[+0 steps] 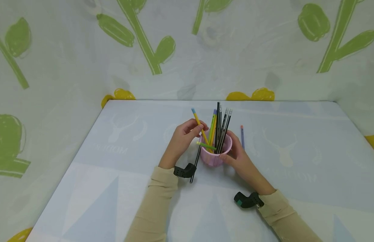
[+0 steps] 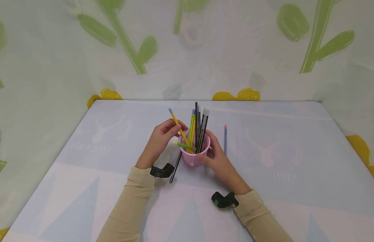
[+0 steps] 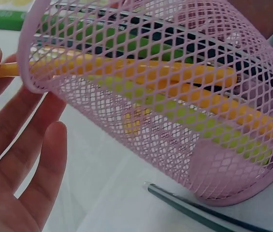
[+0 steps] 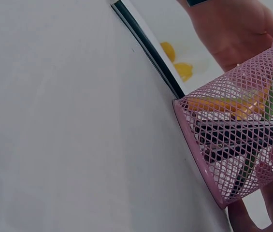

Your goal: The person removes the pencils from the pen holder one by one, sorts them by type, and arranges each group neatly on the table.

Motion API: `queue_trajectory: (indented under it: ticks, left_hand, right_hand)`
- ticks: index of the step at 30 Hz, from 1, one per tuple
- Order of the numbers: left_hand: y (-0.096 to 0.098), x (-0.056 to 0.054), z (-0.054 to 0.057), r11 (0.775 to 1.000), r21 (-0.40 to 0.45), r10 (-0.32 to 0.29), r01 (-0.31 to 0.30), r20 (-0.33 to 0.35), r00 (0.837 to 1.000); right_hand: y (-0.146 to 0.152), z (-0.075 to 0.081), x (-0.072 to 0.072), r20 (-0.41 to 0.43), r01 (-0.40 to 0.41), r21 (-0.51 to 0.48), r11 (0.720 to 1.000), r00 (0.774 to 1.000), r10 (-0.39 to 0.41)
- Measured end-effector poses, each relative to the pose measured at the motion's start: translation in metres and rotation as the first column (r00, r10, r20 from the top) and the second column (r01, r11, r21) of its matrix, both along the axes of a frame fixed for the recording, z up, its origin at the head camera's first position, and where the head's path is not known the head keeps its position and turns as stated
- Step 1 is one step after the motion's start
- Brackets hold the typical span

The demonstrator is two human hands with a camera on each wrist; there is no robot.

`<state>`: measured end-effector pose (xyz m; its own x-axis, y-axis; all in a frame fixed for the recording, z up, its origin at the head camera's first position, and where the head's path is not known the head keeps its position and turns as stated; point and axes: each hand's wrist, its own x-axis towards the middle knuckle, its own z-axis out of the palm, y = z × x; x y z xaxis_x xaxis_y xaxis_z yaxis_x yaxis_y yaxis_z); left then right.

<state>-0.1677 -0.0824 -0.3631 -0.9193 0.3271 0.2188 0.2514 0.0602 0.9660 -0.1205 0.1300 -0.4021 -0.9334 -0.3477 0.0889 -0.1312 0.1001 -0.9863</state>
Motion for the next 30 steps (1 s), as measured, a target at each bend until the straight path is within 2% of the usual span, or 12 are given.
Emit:
queue_trajectory:
  ticks: [2,5,12,17,24,30]
  left_hand:
    - [0.002,-0.001,-0.004,0.999,-0.038,0.007,-0.007,-0.002,1.0]
    - [0.004,0.0,-0.005,0.997,-0.083,-0.003,0.002,-0.001,1.0]
    - [0.01,0.014,0.018,0.993,-0.093,-0.077,0.077,0.008,0.997]
    - [0.013,0.02,0.021,0.988,-0.105,-0.108,0.111,0.037,0.993]
    - [0.015,0.02,0.022,0.989,-0.055,-0.139,0.141,0.04,0.99]
    - [0.017,0.02,0.02,0.993,0.031,-0.114,0.112,0.047,0.992]
  right_hand:
    - [-0.001,0.006,0.002,0.0,-0.003,-0.01,1.0,1.0,0.003]
    - [-0.004,0.013,0.007,0.002,-0.005,-0.005,1.0,1.0,0.005]
    - [-0.007,0.022,0.01,0.009,-0.003,0.009,1.0,1.0,0.003]
    - [-0.008,0.023,0.012,0.031,-0.01,0.027,1.0,0.999,0.009]
    - [-0.003,0.007,0.005,0.029,-0.025,0.029,0.999,0.999,0.024]
    - [-0.002,-0.004,0.001,0.013,-0.035,0.058,0.998,0.999,0.034]
